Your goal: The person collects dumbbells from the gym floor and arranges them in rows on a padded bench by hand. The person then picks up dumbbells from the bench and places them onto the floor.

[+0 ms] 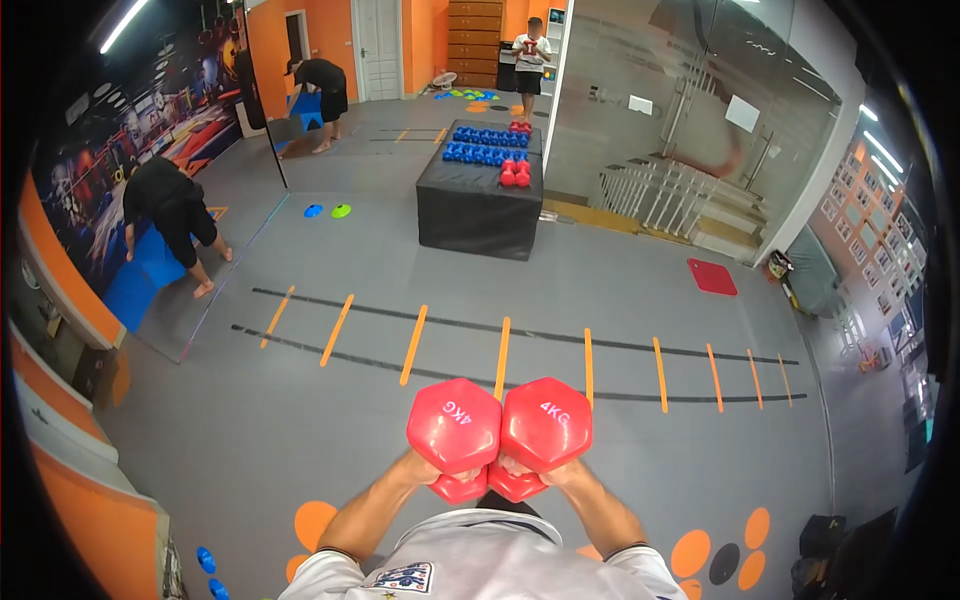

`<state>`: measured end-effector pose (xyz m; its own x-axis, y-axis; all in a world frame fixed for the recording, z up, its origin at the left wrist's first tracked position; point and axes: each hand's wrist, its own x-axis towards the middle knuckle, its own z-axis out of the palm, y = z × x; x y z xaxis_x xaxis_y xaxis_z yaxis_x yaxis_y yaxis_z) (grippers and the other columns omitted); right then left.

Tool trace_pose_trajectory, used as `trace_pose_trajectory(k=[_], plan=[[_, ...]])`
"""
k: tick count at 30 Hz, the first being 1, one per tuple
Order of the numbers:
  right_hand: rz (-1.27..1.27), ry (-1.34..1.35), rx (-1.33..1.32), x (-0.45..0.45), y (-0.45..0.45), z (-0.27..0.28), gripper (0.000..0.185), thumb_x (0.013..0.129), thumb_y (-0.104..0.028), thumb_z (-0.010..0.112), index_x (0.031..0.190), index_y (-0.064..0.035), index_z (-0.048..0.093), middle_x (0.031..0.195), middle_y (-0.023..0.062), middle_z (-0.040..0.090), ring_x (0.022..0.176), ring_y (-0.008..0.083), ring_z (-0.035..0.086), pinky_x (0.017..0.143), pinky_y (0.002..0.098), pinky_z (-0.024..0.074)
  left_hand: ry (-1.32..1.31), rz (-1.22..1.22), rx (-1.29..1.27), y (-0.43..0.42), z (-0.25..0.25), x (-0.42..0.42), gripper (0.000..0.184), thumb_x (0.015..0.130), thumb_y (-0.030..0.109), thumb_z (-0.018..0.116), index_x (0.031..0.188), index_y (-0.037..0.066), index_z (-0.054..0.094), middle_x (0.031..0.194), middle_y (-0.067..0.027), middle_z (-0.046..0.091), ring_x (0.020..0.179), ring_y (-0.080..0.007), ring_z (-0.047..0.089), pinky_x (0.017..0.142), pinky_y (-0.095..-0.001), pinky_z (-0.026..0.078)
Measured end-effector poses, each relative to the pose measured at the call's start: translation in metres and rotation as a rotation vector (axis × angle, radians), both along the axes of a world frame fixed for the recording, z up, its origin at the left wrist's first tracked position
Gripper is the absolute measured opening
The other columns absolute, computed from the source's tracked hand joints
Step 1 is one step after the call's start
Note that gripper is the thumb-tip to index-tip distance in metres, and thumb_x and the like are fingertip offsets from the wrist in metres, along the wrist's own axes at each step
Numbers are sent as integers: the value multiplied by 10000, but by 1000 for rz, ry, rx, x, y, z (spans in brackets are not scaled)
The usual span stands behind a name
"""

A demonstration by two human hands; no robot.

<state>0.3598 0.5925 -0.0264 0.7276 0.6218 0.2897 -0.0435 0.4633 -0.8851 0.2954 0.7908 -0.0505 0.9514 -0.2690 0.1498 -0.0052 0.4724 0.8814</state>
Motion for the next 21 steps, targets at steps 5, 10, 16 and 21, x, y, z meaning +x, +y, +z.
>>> trace_pose_trajectory(k=[5, 10, 16, 21], plan=[[66, 74, 33, 154, 53, 8, 432, 762, -52, 776, 1131, -73, 553, 878, 20, 620, 735, 105, 602, 639, 282, 508, -2, 26, 27, 53, 3, 146, 389, 718, -2, 742, 1073, 43, 591, 933, -79, 646, 819, -162, 630, 730, -328, 515], [26, -127, -142, 291, 109, 19, 327, 764, -11, 758, 1034, -71, 584, 791, 13, 604, 643, 90, 583, 567, 257, 488, 6, 93, 14, 104, 3, 269, 401, 718, 5, 749, 1084, 46, 591, 952, -79, 646, 839, -164, 629, 743, -330, 515], [45, -129, -190, 438, 197, -4, 514, 631, -139, 893, 1061, -125, 613, 967, -4, 638, 891, 149, 609, 790, 349, 509, 1, 149, 1, 197, -15, 411, 415, 718, 14, 757, 1097, 50, 591, 975, -78, 645, 862, -165, 628, 760, -333, 515], [112, 18, -228, 558, 285, -12, 504, 628, -176, 897, 1046, -132, 618, 958, -1, 638, 887, 153, 609, 792, 352, 506, -1, 140, 22, 292, -19, 532, 428, 718, 22, 764, 1108, 52, 591, 993, -78, 645, 882, -167, 628, 773, -335, 515]])
